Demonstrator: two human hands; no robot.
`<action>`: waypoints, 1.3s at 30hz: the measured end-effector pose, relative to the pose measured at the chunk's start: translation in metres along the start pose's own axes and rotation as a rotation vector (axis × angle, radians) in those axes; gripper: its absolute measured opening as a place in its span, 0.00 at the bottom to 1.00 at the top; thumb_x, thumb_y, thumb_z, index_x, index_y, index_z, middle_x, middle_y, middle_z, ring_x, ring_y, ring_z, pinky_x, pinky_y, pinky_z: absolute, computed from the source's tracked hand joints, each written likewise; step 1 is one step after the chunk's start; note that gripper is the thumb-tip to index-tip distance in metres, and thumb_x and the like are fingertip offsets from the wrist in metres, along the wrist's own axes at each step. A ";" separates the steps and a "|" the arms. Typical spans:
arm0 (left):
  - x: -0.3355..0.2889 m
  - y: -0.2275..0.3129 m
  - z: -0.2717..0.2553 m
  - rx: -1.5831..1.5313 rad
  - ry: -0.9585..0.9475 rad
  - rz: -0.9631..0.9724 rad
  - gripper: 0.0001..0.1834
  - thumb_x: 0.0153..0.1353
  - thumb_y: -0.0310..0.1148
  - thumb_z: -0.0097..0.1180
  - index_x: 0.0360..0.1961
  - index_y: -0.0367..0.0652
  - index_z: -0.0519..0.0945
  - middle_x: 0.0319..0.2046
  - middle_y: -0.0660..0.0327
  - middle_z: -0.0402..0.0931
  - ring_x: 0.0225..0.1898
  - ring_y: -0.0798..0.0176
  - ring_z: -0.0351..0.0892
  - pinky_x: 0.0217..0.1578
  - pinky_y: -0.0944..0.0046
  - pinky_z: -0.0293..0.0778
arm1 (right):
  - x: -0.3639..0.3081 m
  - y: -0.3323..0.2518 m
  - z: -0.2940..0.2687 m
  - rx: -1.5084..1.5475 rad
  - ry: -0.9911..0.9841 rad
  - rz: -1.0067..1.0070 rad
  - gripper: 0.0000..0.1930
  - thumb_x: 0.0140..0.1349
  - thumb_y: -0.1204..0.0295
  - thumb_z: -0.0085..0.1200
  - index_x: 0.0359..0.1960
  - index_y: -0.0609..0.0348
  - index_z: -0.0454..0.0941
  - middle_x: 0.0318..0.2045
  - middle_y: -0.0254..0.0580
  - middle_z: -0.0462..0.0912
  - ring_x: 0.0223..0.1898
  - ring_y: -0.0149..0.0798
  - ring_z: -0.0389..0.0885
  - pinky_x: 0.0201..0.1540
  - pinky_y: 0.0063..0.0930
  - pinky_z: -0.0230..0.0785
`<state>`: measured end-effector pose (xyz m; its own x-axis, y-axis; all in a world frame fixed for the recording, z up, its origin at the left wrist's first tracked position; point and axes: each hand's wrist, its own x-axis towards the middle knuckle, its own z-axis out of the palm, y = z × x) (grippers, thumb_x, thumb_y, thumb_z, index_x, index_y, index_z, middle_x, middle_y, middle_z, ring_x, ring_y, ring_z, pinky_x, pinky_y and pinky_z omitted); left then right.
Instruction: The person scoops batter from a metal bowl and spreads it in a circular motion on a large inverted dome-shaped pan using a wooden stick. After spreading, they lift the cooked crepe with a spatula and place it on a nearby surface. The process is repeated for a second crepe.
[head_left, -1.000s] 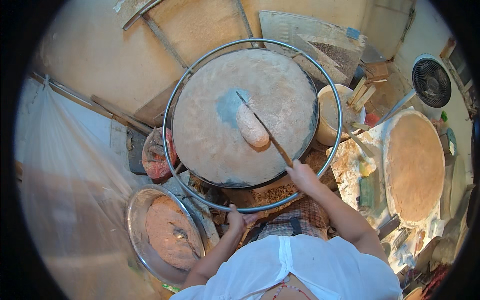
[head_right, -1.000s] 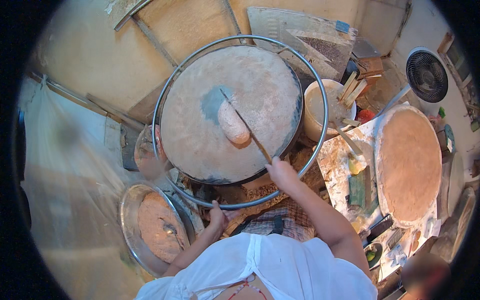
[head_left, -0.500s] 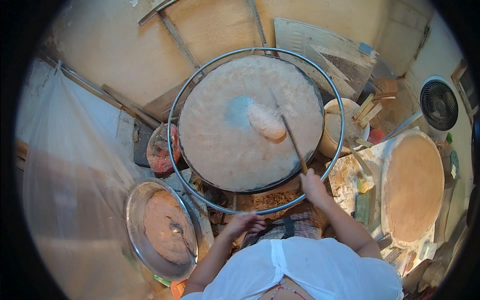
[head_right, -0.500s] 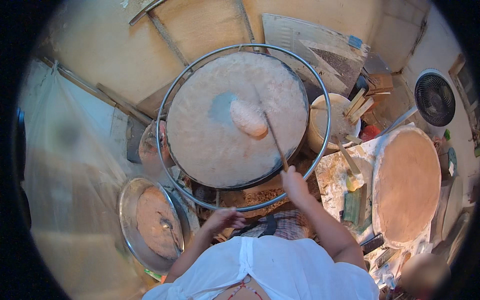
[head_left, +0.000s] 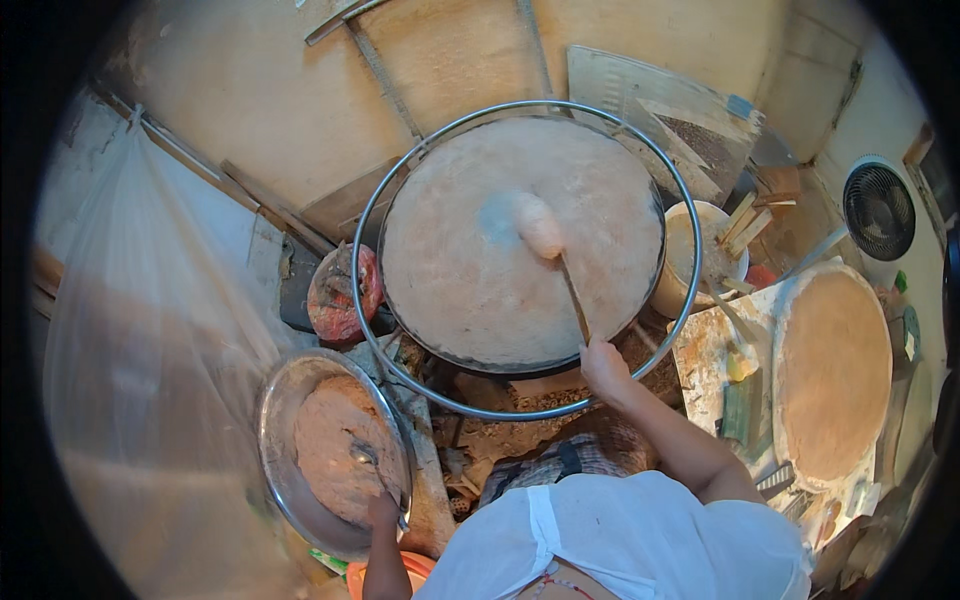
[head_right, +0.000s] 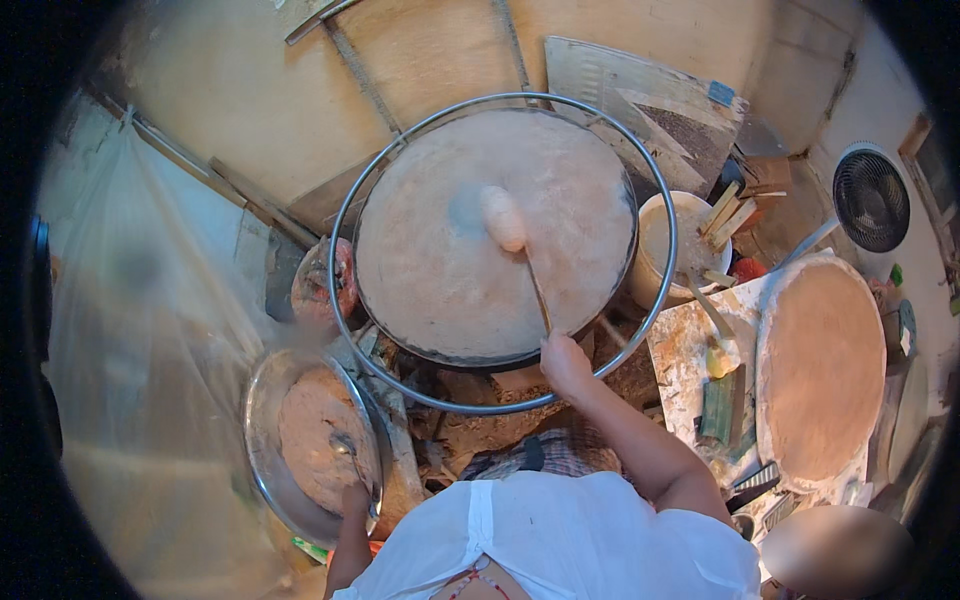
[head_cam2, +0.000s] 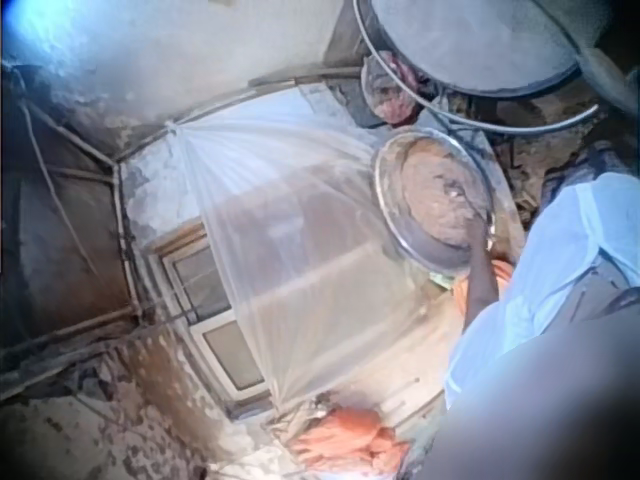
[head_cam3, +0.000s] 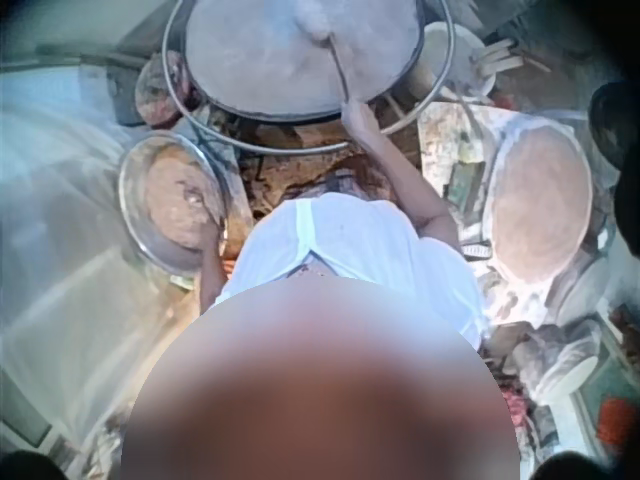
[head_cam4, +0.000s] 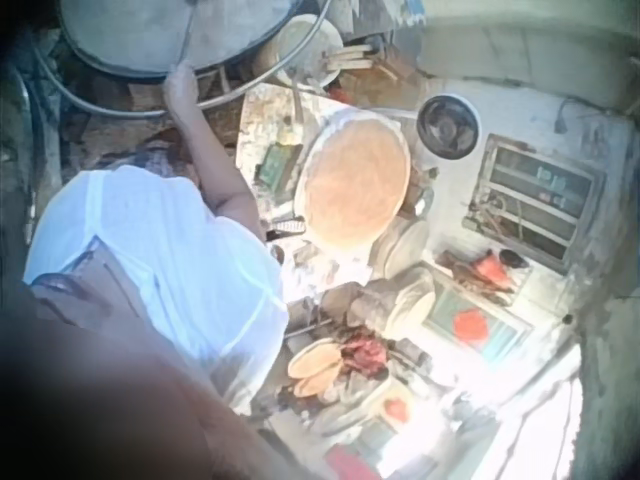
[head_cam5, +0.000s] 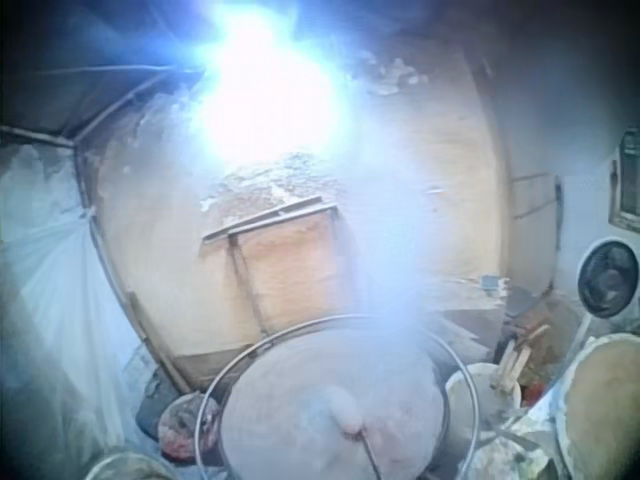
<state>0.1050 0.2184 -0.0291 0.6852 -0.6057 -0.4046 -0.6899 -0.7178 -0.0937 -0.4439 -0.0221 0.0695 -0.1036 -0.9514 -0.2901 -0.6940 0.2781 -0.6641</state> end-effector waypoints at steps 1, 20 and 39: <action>0.006 0.001 -0.002 -0.028 0.001 -0.017 0.23 0.60 0.42 0.50 0.43 0.28 0.76 0.44 0.37 0.75 0.48 0.42 0.76 0.49 0.48 0.70 | 0.006 0.003 -0.003 0.000 0.001 -0.036 0.17 0.66 0.62 0.45 0.38 0.70 0.69 0.31 0.68 0.79 0.38 0.66 0.79 0.42 0.52 0.71; 0.011 -0.111 0.004 -0.098 0.326 -0.199 0.16 0.57 0.39 0.55 0.29 0.32 0.80 0.25 0.44 0.79 0.28 0.46 0.80 0.31 0.49 0.73 | -0.004 -0.004 0.019 -0.047 0.036 0.101 0.19 0.65 0.61 0.46 0.36 0.73 0.68 0.33 0.71 0.79 0.38 0.67 0.79 0.42 0.55 0.72; -0.019 0.209 -0.159 -1.402 -0.111 0.410 0.19 0.70 0.46 0.44 0.24 0.47 0.64 0.14 0.68 0.61 0.11 0.74 0.59 0.11 0.72 0.57 | 0.011 -0.018 -0.029 -0.149 -0.030 -0.113 0.19 0.66 0.60 0.46 0.36 0.69 0.70 0.28 0.70 0.78 0.35 0.69 0.78 0.39 0.56 0.70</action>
<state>-0.0148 0.0257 0.1035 0.4352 -0.8629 -0.2569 0.0044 -0.2833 0.9590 -0.4535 -0.0416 0.0983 0.0005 -0.9704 -0.2414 -0.7978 0.1451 -0.5851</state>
